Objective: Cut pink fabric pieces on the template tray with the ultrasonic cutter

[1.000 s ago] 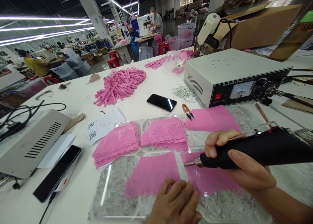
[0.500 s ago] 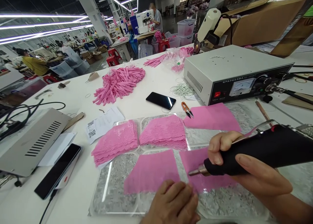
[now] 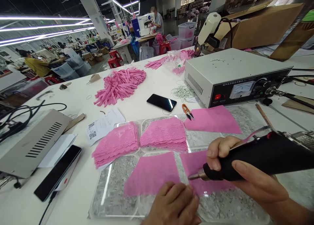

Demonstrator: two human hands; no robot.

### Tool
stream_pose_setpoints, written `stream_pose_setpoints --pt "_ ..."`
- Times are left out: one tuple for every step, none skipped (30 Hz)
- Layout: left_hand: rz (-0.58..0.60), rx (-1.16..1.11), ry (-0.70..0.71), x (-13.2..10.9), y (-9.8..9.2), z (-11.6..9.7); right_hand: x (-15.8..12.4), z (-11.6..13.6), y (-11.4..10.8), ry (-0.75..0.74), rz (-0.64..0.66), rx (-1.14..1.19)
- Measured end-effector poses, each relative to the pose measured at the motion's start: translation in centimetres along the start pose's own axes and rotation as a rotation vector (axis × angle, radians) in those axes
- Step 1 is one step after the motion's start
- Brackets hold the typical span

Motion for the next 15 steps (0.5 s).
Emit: stream_pose_setpoints --pt "-0.006 0.002 0.001 0.0 0.0 0.0 0.1 0.1 -0.2 -0.015 -0.001 0.020" --pt "-0.010 0.007 -0.002 0.0 -0.1 0.1 0.3 0.1 -0.5 -0.030 -0.005 0.039" --pt "-0.008 0.018 -0.010 0.1 -0.1 0.2 0.5 0.3 -0.9 -0.052 -0.027 0.049" --pt "0.002 0.032 -0.023 0.3 -0.2 0.4 0.6 0.4 -1.5 -0.080 -0.080 0.041" --pt "0.022 0.050 -0.038 0.4 -0.3 0.6 0.7 0.6 -2.0 -0.109 -0.139 0.019" --pt "0.051 0.072 -0.058 0.6 -0.3 0.8 0.7 0.7 -2.6 -0.135 -0.196 -0.011" --pt "0.086 0.095 -0.081 0.8 -0.3 1.1 0.7 0.8 -3.0 -0.162 -0.246 -0.039" --pt "0.119 0.119 -0.103 1.0 -0.2 1.4 0.7 0.9 -3.4 -0.185 -0.283 -0.061" --pt "0.145 0.141 -0.126 1.1 -0.1 1.7 0.6 0.8 -3.6 -0.197 -0.306 -0.074" --pt "0.161 0.161 -0.145 1.2 0.0 1.9 0.5 0.8 -3.8 -0.208 -0.315 -0.079" --pt "0.169 0.180 -0.159 1.2 0.2 2.1 0.4 0.6 -3.9 -0.218 -0.315 -0.081" --pt "0.169 0.195 -0.167 1.2 0.4 2.3 0.3 0.4 -3.9 -0.224 -0.306 -0.082" --pt "0.167 0.207 -0.169 1.1 0.6 2.4 0.3 0.2 -3.8 -0.226 -0.290 -0.085" --pt "0.167 0.218 -0.169 1.1 0.8 2.5 0.2 0.0 -3.8 -0.230 -0.275 -0.087" --pt "0.168 0.227 -0.171 1.0 0.9 2.5 0.2 -0.2 -3.7 -0.234 -0.262 -0.089"
Point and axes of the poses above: each hand's wrist, its own x-axis towards the middle knuckle, its own y-axis out of the palm, z = x × y, the point moved 2 cm from there along x, towards the middle knuckle, and after that the axes turned 2 degrees about z, right-handed, at the moved point
